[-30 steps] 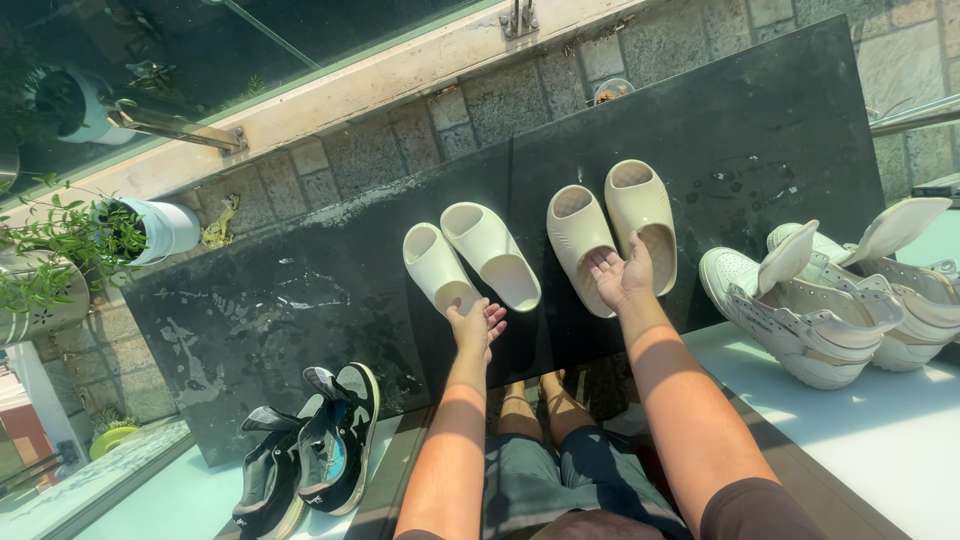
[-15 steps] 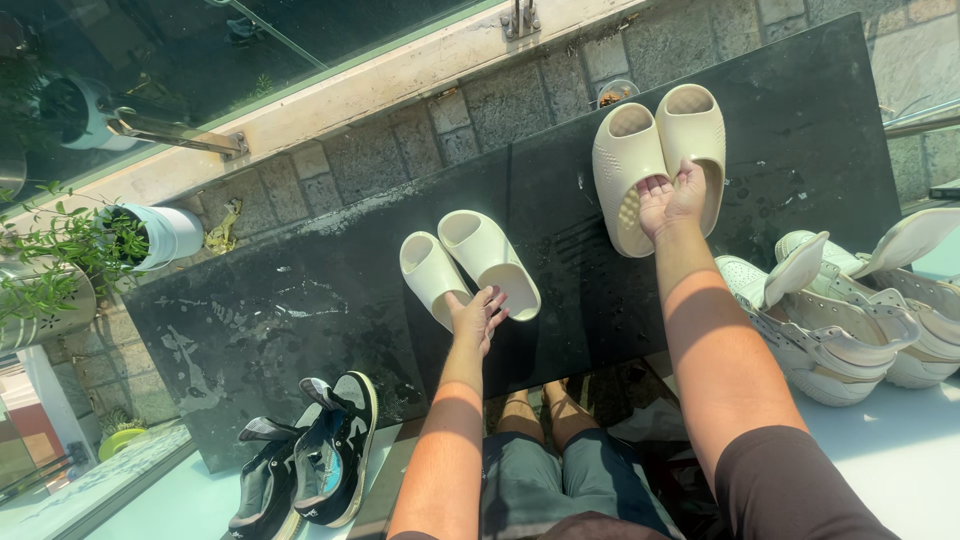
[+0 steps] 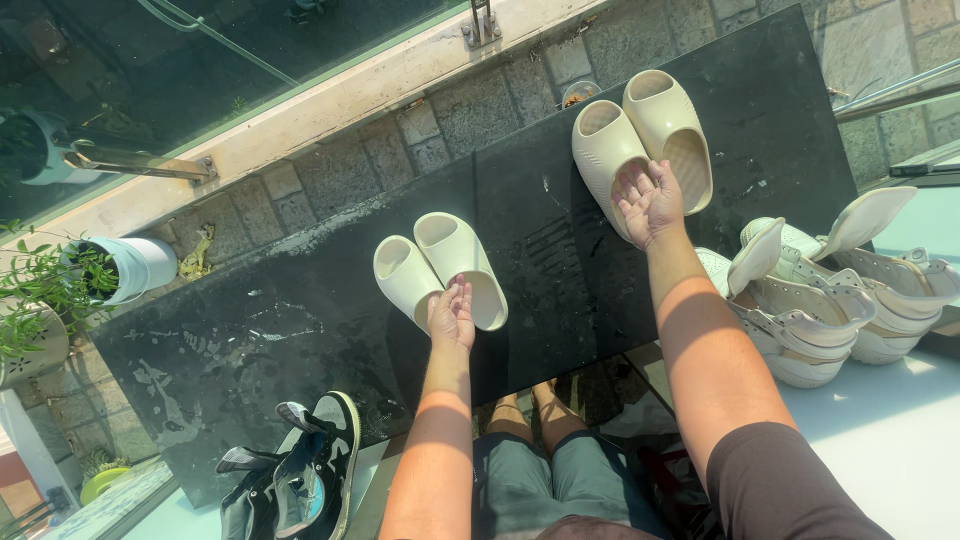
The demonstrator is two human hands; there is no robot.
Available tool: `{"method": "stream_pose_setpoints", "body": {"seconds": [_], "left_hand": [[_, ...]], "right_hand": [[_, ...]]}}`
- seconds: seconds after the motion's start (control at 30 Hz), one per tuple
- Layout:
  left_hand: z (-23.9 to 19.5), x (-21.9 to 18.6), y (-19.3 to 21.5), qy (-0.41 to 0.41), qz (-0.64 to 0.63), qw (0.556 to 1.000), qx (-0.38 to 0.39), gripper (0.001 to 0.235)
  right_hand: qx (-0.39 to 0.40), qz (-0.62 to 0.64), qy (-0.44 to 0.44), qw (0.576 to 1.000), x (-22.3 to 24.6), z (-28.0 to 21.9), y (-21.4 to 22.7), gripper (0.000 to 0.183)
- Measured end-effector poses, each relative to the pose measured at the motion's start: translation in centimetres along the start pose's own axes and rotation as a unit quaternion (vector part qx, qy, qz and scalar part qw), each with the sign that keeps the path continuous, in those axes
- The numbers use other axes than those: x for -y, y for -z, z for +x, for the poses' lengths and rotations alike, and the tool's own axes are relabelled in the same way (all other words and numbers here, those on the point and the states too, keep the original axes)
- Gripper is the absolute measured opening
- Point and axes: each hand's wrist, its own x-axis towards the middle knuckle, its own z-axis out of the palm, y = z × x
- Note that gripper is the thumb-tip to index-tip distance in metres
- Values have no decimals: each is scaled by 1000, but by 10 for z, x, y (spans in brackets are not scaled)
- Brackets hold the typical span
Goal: The person uses a handheld pressure washer to clean a metal grate floor, then rinses several pairs of shoes and sandals in a double-basin stainless steel sink. The person places the rinsed footwear on a nearby ledge to dry.
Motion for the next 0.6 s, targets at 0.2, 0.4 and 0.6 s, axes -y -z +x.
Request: {"method": "stream_pose_setpoints", "body": {"seconds": [0.2,0.4,0.6], "left_hand": [[11,3,-21,4,-8,1000,3,33],[3,13,-80,0,9,999,44,35],[21,48,-120,24,-4,996,82,40]], "right_hand": [[119,128,-4,985,0,34,16,77],[100,180,-1,979,9,37,0,78],[-98,-214,142,962,-16,-26,-27,59]]}}
